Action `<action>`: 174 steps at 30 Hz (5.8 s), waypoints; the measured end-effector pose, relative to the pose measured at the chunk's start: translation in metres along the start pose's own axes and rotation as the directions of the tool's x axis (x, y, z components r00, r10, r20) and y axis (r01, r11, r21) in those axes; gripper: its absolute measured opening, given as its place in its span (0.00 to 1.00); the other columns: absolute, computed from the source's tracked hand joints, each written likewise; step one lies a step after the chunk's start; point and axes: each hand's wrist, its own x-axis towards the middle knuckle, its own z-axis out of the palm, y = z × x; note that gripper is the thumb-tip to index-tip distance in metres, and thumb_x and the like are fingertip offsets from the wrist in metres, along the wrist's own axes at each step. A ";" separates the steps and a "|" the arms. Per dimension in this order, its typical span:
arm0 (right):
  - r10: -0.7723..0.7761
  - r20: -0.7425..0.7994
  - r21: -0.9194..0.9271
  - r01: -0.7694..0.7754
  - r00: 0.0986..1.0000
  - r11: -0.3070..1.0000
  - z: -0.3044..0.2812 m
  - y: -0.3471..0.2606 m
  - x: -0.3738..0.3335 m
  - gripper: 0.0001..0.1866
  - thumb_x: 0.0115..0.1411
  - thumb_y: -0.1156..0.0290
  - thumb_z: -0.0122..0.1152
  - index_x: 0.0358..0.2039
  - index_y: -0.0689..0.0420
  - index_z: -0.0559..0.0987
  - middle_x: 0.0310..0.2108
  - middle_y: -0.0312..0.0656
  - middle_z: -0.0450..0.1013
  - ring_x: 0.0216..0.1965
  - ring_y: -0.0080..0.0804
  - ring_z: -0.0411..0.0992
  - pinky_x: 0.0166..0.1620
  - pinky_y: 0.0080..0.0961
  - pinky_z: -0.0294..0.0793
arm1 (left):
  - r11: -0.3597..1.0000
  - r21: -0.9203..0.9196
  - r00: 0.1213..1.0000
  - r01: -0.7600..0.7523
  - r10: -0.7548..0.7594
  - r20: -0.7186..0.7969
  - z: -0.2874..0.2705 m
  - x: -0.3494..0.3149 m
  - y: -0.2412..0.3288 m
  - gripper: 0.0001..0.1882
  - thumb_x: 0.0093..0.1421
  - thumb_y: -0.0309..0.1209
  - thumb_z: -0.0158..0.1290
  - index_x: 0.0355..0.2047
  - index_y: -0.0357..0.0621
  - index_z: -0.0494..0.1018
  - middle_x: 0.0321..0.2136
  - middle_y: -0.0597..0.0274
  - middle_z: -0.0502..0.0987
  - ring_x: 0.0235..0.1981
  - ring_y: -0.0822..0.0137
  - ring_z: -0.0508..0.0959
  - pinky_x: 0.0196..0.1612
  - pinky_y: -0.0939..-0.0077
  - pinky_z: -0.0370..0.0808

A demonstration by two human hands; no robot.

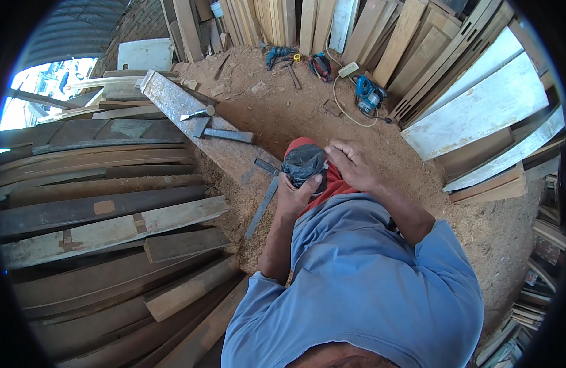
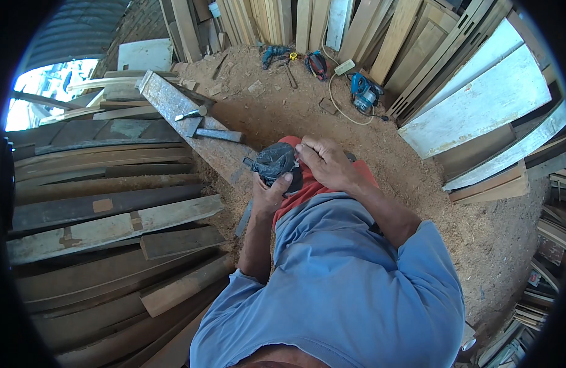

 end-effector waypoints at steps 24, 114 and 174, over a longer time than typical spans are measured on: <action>0.057 0.454 -0.708 0.321 0.889 0.629 -0.009 -0.031 -0.006 0.08 0.58 0.74 0.55 0.37 0.63 0.76 0.34 0.54 0.77 0.41 0.52 0.77 0.44 0.47 0.74 | 0.975 0.192 0.951 0.115 -0.052 -0.305 0.010 -0.002 -0.027 0.23 0.62 0.31 0.64 0.53 0.39 0.69 0.43 0.63 0.78 0.41 0.74 0.77 0.45 0.76 0.77; -0.614 0.154 -0.486 0.600 0.774 0.635 -0.009 0.003 0.000 0.12 0.55 0.75 0.63 0.41 0.58 0.80 0.34 0.41 0.73 0.37 0.40 0.73 0.42 0.36 0.74 | 0.846 -0.514 0.988 0.142 -0.153 0.022 0.011 -0.001 -0.006 0.17 0.70 0.36 0.53 0.54 0.38 0.72 0.42 0.58 0.81 0.42 0.68 0.83 0.44 0.71 0.82; -0.420 -0.006 -0.421 0.379 0.907 0.824 -0.031 -0.037 -0.013 0.13 0.58 0.71 0.67 0.43 0.59 0.81 0.33 0.44 0.77 0.38 0.43 0.75 0.45 0.38 0.74 | 0.893 -0.418 0.986 0.167 -0.149 0.076 0.025 0.008 0.010 0.24 0.68 0.42 0.54 0.57 0.39 0.70 0.43 0.61 0.79 0.40 0.71 0.81 0.41 0.74 0.80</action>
